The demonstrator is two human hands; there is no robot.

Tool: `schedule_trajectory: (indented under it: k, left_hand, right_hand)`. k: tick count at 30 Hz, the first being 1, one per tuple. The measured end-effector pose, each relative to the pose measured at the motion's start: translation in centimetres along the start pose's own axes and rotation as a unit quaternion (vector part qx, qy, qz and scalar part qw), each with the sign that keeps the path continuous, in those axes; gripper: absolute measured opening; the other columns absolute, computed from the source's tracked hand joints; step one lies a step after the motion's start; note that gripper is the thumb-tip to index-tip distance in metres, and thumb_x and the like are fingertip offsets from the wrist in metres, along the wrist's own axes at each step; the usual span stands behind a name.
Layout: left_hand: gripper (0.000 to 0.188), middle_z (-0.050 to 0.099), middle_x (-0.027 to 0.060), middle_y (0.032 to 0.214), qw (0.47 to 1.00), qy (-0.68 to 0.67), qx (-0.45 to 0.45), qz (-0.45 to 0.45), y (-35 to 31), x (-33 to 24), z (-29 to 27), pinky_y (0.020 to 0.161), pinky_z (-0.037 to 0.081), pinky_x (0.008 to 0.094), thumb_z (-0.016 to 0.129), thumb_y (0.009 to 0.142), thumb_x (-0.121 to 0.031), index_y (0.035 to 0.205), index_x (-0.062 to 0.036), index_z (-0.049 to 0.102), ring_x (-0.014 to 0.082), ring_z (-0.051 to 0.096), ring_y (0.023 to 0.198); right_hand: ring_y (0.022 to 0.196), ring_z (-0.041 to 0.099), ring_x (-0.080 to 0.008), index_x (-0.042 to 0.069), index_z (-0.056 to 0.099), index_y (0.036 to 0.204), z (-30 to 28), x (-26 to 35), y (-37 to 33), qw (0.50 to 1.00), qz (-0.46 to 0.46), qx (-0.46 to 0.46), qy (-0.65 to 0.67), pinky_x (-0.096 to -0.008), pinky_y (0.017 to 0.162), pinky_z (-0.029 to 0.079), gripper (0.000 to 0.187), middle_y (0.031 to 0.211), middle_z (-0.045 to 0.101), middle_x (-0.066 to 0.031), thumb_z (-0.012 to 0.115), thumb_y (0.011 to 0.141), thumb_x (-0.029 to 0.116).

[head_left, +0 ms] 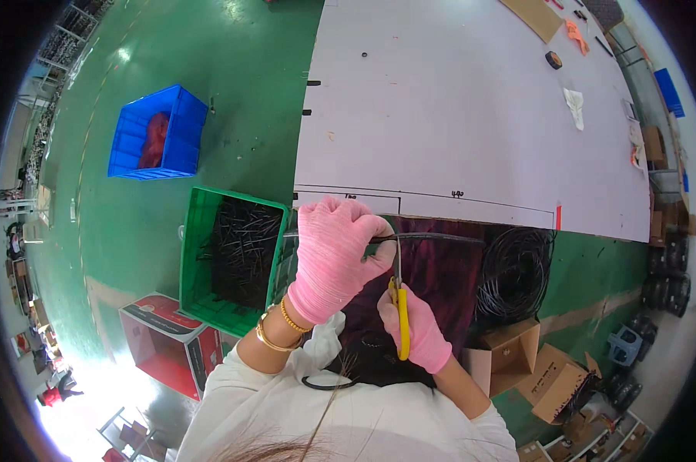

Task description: Cutting black electrical wires into specific lengths using scissors at a manufacturing workbench.

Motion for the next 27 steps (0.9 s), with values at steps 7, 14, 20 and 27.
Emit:
schedule_trajectory:
  k: [7, 14, 20, 27]
  left_hand:
    - [0.016, 0.06, -0.0032, 0.083, 0.999, 0.035, -0.011, 0.013, -0.1, -0.5, -0.2, 0.076, 0.038, 0.0393, 0.076, 0.064, -0.017, 0.076, -0.0203, 0.067, 0.0234, 0.056, 0.084]
    - [0.021, 0.061, -0.0013, 0.083, 0.999, 0.005, -0.008, 0.033, -0.3, -0.5, -0.4, 0.075, 0.043, 0.0392, 0.075, 0.067, -0.012, 0.086, -0.0181, 0.067, 0.0244, 0.058, 0.081]
    - [0.039, 0.07, 0.0075, 0.097, 0.907, -0.337, 0.235, -0.091, 0.0, 0.1, 1.8, 0.075, 0.052, 0.0266, 0.058, 0.077, 0.006, 0.115, -0.0042, 0.064, 0.0111, 0.066, 0.089]
    - [0.021, 0.071, 0.0063, 0.095, 0.765, -0.529, 0.332, -0.156, -0.2, 0.1, 3.4, 0.078, 0.053, 0.0246, 0.062, 0.08, 0.003, 0.101, 0.0001, 0.067, 0.0107, 0.067, 0.088]
  right_hand:
    - [0.076, 0.054, -0.0187, 0.002, 0.053, 0.097, 0.1, 0.8, -0.1, 0.966, -0.005, -0.07, -0.249, -0.0279, 0.072, 0.046, 0.013, 0.082, 0.053, -0.0059, 0.052, 0.1, 0.016]
    - [0.066, 0.061, -0.0366, 0.002, 0.056, 0.091, -0.3, 1.9, -0.6, 0.925, -0.036, -0.158, -0.344, -0.0371, 0.062, 0.049, 0.022, 0.071, 0.057, -0.019, 0.064, 0.093, 0.021]
    - [0.048, 0.047, -0.0097, 0.002, 0.053, 0.095, 0.6, 1.4, -1.0, 0.937, -0.064, -0.102, -0.329, -0.0239, 0.045, 0.036, 0.007, 0.061, 0.049, 0.0, 0.052, 0.097, 0.009]
    - [0.054, 0.059, -0.024, 0.003, 0.057, 0.084, 0.6, 1.9, -1.7, 0.927, 0.01, -0.141, -0.346, -0.033, 0.054, 0.047, 0.023, 0.06, 0.054, -0.0116, 0.071, 0.09, 0.02]
Point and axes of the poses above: each hand's wrist, its own y-axis towards the middle knuckle, its own z-axis out of the palm, x = y × z, the point moved 8 cm from there along y, towards the middle knuckle
